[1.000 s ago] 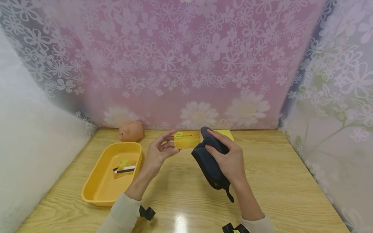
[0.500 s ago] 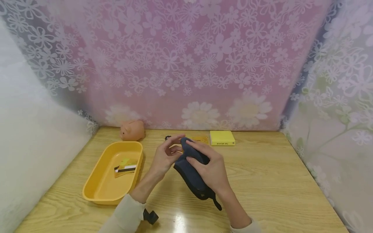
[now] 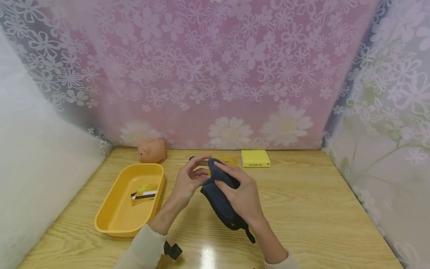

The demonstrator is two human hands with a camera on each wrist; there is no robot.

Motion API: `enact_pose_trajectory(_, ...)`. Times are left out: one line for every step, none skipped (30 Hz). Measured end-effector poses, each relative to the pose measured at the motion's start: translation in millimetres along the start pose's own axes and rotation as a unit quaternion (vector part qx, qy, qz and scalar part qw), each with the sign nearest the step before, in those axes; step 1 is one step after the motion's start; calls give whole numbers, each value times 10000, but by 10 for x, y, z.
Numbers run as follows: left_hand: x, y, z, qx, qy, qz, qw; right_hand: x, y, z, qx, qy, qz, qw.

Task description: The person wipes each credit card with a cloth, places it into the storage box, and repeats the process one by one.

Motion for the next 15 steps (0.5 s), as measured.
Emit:
enact_pose_trajectory(0, 8, 0, -64, 26, 10, 10000, 7, 21, 8, -36, -12, 31, 10000)
enact_pose_trajectory(2, 16, 4, -135, 38, 19, 9999, 16, 42, 20, -66, -30, 57, 10000)
enact_pose_trajectory(5, 26, 5, -194, 46, 31, 9998, 25, 65, 37, -89, -57, 84, 9999)
enact_pose_trajectory(8, 38, 6, -238, 56, 52, 9997, 34, 90, 54, -104, -88, 111, 9998)
enact_pose_trajectory(12, 51, 6, -261, 49, 70, 9996, 40, 115, 74, -126, -135, 143, 9997)
enact_pose_trajectory(16, 64, 6, -276, 46, 98, 9996, 47, 141, 98, -152, -189, 174, 9996)
enact_pose_trajectory(19, 77, 5, -299, 48, 121, 9995, 56, 166, 119, -171, -223, 209, 9994)
enact_pose_trajectory(22, 90, 6, -310, 50, 148, 9994, 63, 191, 141, -200, -256, 237, 9992)
enact_pose_trajectory(24, 102, 6, -314, 61, 174, 9993, 69, 218, 163, -227, -287, 278, 9989)
enact_pose_trajectory(26, 112, 7, -317, 68, 195, 9993, 76, 244, 181, -266, -312, 316, 9987)
enact_pose_trajectory(28, 123, 8, -316, 74, 215, 9992, 82, 271, 203, -292, -353, 358, 9983)
enact_pose_trajectory(29, 132, 11, -310, 75, 241, 9992, 88, 299, 222, -302, -390, 400, 9980)
enact_pose_trajectory(32, 140, 12, -306, 72, 256, 9992, 92, 326, 239, -317, -425, 445, 9976)
enact_pose_trajectory(34, 148, 13, -297, 65, 270, 9992, 95, 354, 255, -326, -474, 487, 9972)
enact_pose_trajectory(35, 156, 12, -290, 67, 295, 9991, 98, 380, 271, -342, -529, 526, 9966)
Point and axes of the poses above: each hand's wrist, its own x-axis towards the middle knuckle, its own y-axis out of the back of the hand, z = x × y, the point moved 7 cm from there along x, towards the middle knuckle, and after that the axes turned 4 degrees about -x, right-handed, at the moved point
